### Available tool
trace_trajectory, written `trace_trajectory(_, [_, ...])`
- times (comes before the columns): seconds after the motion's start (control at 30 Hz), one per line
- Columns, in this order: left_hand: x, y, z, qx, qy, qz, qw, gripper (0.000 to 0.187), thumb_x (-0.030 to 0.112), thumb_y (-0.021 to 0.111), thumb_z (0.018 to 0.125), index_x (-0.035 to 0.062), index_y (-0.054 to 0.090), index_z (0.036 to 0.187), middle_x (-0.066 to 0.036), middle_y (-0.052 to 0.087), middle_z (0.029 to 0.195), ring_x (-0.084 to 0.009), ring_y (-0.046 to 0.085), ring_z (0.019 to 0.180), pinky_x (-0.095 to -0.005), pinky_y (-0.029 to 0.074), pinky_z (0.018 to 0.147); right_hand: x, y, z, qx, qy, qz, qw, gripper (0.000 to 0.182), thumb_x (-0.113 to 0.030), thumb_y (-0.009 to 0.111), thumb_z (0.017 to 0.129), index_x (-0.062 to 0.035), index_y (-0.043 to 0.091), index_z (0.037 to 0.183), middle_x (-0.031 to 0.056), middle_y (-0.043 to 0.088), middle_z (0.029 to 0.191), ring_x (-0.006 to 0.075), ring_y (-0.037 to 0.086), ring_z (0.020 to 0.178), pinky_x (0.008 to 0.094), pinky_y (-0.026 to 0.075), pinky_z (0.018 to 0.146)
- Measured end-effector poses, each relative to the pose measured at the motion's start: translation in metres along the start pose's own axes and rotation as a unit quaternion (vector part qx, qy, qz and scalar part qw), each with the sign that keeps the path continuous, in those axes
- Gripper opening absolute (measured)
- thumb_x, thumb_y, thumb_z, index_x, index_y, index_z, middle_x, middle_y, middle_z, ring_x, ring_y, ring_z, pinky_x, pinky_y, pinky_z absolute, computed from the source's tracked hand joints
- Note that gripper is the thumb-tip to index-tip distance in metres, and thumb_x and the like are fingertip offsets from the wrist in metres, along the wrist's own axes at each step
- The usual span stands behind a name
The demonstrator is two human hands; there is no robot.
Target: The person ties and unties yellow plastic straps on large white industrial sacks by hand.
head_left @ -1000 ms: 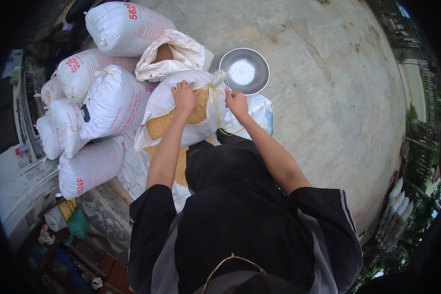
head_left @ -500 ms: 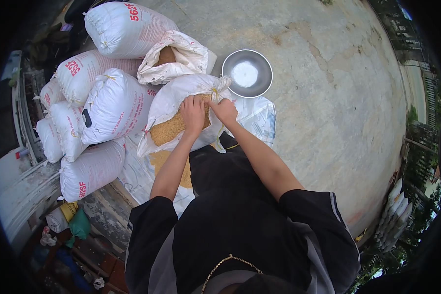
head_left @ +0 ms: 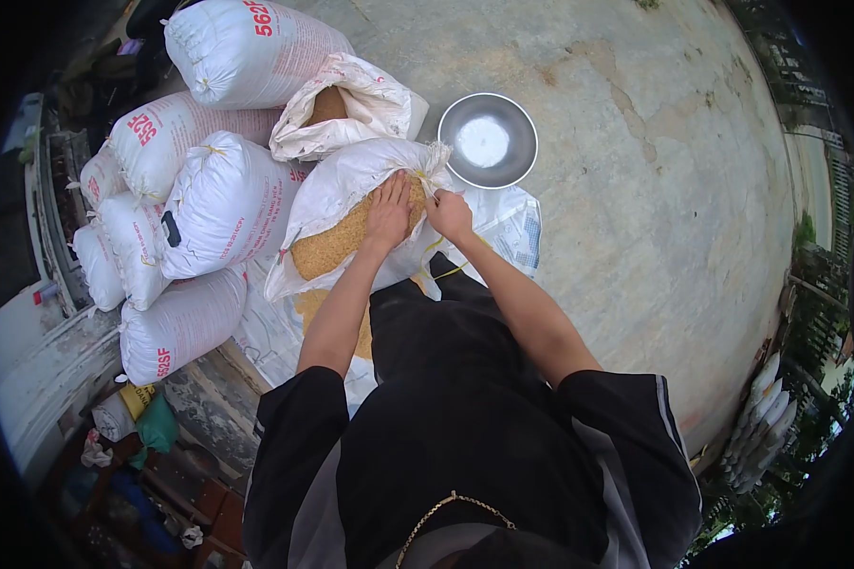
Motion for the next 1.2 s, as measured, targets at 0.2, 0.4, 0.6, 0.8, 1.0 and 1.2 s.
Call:
trace_trajectory(0.2, [-0.012, -0.003, 0.026, 0.009, -0.027, -0.003, 1.000, 0.054, 0.025, 0.049, 0.093, -0.0012, 0.040, 0.139, -0.015, 0.028, 0.152, -0.0281, 0.028, 0.138, -0.0415, 0.022, 0.111, -0.016, -0.009, 0.017, 0.056, -0.044, -0.007, 0.997, 0.030, -0.031, 0.057, 0.083, -0.0025, 0.064, 0.078, 0.0225, 0.065, 0.073, 0.0402, 0.065, 0.071, 0.0492, 0.051, 0.066])
trace_trajectory(0.4, [-0.004, -0.015, -0.026, 0.047, -0.037, -0.016, 0.998, 0.056, 0.024, 0.053, 0.090, -0.0010, 0.040, 0.139, -0.016, 0.030, 0.150, -0.0306, 0.025, 0.140, -0.0459, 0.016, 0.115, -0.060, -0.030, 0.014, 0.167, -0.161, 0.002, 0.973, 0.033, -0.036, 0.064, 0.084, -0.0051, 0.057, 0.075, 0.0152, 0.063, 0.064, 0.0349, 0.063, 0.057, 0.0445, 0.048, 0.053])
trace_trajectory(0.6, [0.008, -0.032, -0.047, 0.054, -0.080, -0.073, 0.993, 0.061, 0.018, 0.055, 0.087, -0.0004, 0.035, 0.142, -0.018, 0.029, 0.150, -0.0341, 0.024, 0.140, -0.0494, 0.016, 0.115, -0.086, -0.011, 0.030, 0.064, -0.258, -0.116, 0.957, 0.032, -0.038, 0.064, 0.085, -0.0064, 0.058, 0.081, 0.0136, 0.065, 0.066, 0.0324, 0.066, 0.061, 0.0429, 0.050, 0.056])
trace_trajectory(0.8, [0.004, 0.004, -0.021, 0.009, -0.070, -0.060, 0.996, 0.060, 0.021, 0.051, 0.089, 0.0008, 0.033, 0.143, -0.018, 0.029, 0.150, -0.0342, 0.021, 0.141, -0.0502, 0.010, 0.116, -0.072, 0.010, 0.052, -0.033, -0.306, -0.253, 0.917, 0.026, -0.033, 0.063, 0.084, -0.0076, 0.061, 0.088, 0.0142, 0.067, 0.069, 0.0317, 0.067, 0.066, 0.0428, 0.053, 0.060])
trace_trajectory(1.0, [0.003, -0.001, -0.018, 0.028, -0.045, -0.021, 0.998, 0.058, 0.020, 0.046, 0.091, -0.0004, 0.032, 0.143, -0.018, 0.028, 0.151, -0.0348, 0.019, 0.142, -0.0505, 0.008, 0.116, -0.064, 0.014, 0.053, 0.025, -0.331, -0.238, 0.913, 0.013, -0.017, 0.062, 0.077, -0.0058, 0.056, 0.082, 0.0140, 0.065, 0.066, 0.0308, 0.067, 0.062, 0.0398, 0.052, 0.057])
trace_trajectory(1.2, [0.003, 0.001, 0.003, -0.061, -0.054, -0.081, 0.993, 0.054, 0.012, 0.048, 0.085, -0.0043, 0.039, 0.136, -0.020, 0.036, 0.144, -0.0371, 0.025, 0.138, -0.0521, 0.013, 0.115, -0.056, 0.007, 0.028, 0.039, -0.350, -0.148, 0.924, 0.009, -0.010, 0.058, 0.075, -0.0048, 0.053, 0.080, 0.0173, 0.061, 0.060, 0.0340, 0.064, 0.058, 0.0432, 0.050, 0.054])
Point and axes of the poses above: each hand's wrist, its own z-axis towards the middle knuckle, its own y-axis out of the palm, x = y × z, the point moved 6 cm from there along z, towards the middle knuckle
